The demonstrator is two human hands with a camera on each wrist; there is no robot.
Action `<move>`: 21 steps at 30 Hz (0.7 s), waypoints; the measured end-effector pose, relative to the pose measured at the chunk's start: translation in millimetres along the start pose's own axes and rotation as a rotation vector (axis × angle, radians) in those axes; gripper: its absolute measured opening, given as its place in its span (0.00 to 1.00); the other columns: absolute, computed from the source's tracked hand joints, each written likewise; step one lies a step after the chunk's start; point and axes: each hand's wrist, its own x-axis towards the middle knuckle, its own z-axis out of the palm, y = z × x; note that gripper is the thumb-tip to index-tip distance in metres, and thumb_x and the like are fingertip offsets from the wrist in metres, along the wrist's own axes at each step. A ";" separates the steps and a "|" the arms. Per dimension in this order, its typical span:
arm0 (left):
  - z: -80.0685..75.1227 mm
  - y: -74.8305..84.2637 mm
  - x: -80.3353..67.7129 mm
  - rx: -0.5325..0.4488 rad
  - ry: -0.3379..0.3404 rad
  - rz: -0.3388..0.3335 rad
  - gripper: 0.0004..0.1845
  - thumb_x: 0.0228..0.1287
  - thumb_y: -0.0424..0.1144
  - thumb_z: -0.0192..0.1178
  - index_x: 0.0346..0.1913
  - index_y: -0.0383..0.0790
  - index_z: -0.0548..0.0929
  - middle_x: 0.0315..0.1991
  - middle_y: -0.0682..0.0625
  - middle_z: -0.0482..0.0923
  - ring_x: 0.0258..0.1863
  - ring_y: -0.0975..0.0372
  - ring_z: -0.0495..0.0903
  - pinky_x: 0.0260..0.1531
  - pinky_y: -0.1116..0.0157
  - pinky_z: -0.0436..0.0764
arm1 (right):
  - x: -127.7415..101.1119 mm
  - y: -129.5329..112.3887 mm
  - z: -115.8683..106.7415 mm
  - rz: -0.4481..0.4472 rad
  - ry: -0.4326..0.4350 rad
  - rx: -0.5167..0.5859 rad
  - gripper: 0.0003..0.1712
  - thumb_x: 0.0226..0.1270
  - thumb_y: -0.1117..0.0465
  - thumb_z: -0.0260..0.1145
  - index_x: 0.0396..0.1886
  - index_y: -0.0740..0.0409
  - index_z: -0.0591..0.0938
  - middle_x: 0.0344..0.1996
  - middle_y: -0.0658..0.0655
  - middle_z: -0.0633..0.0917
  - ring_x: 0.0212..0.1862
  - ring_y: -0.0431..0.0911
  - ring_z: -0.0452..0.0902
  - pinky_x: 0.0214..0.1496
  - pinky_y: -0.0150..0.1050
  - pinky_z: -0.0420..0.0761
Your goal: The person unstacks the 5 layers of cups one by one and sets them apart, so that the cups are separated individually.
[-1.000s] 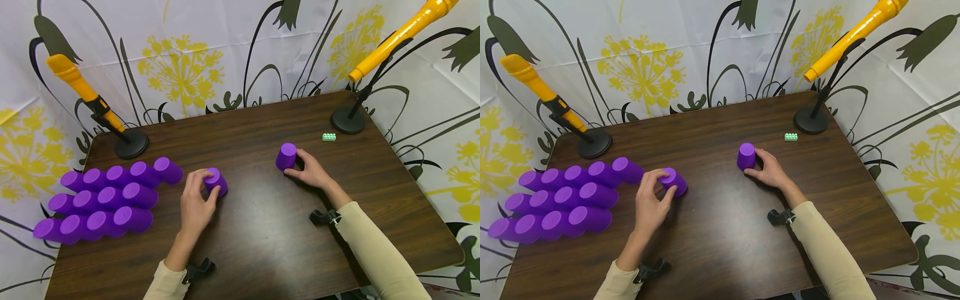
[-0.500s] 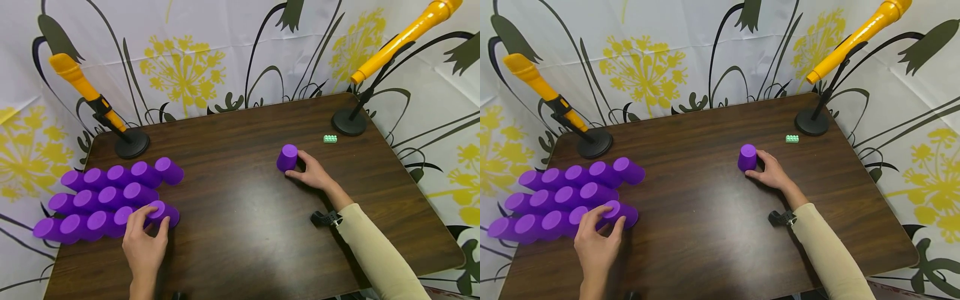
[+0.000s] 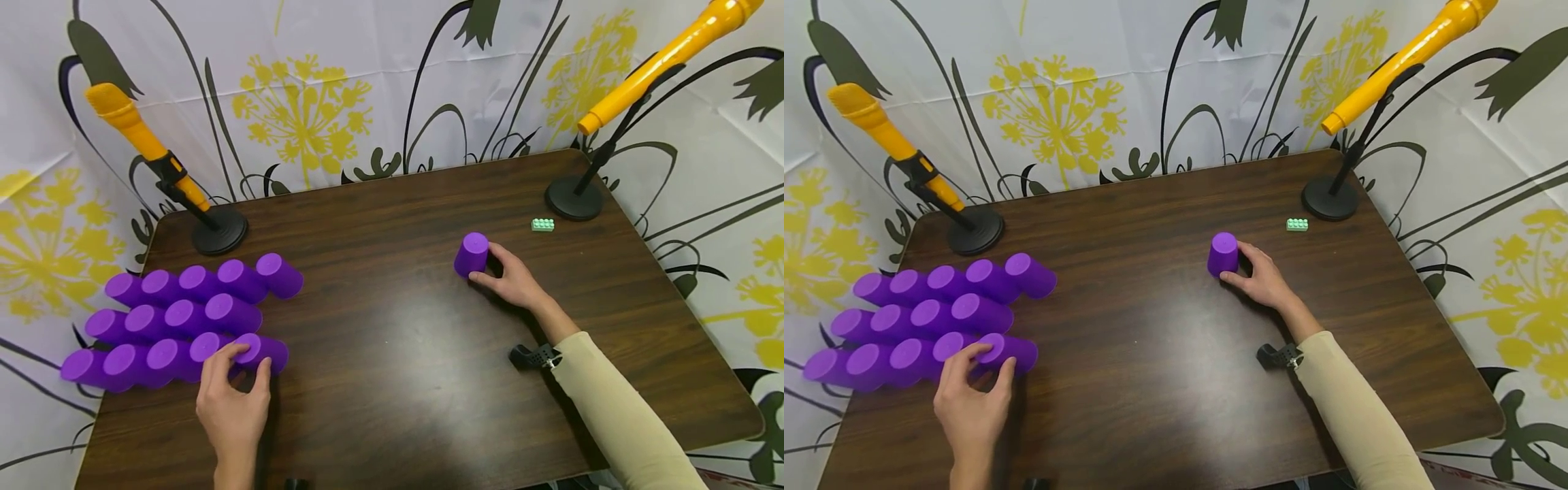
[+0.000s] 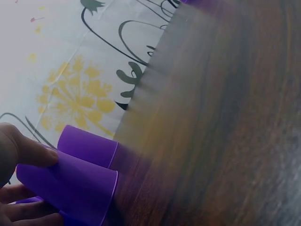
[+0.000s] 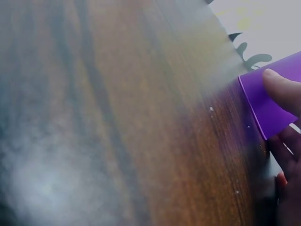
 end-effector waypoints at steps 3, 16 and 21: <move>-0.3 1.3 -0.6 0.002 0.001 -0.001 0.20 0.45 0.27 0.76 0.45 0.35 0.84 0.48 0.45 0.81 0.42 0.57 0.80 0.40 0.84 0.72 | 0.2 0.4 -0.1 -0.005 0.006 0.010 0.38 0.62 0.54 0.73 0.68 0.61 0.69 0.65 0.64 0.73 0.69 0.58 0.63 0.70 0.57 0.58; -1.2 1.4 0.2 -0.031 0.026 0.034 0.18 0.45 0.27 0.77 0.42 0.33 0.86 0.51 0.46 0.82 0.45 0.53 0.81 0.39 0.84 0.73 | -0.2 -3.1 3.8 0.013 0.053 0.008 0.39 0.60 0.52 0.74 0.67 0.61 0.71 0.63 0.64 0.75 0.68 0.58 0.66 0.69 0.56 0.61; -3.4 0.4 1.0 -0.023 0.024 0.029 0.16 0.47 0.30 0.77 0.41 0.33 0.86 0.52 0.46 0.81 0.46 0.53 0.81 0.37 0.86 0.72 | 0.3 -16.0 14.0 -0.054 0.108 -0.001 0.36 0.57 0.55 0.76 0.63 0.63 0.74 0.58 0.63 0.79 0.64 0.57 0.71 0.67 0.55 0.66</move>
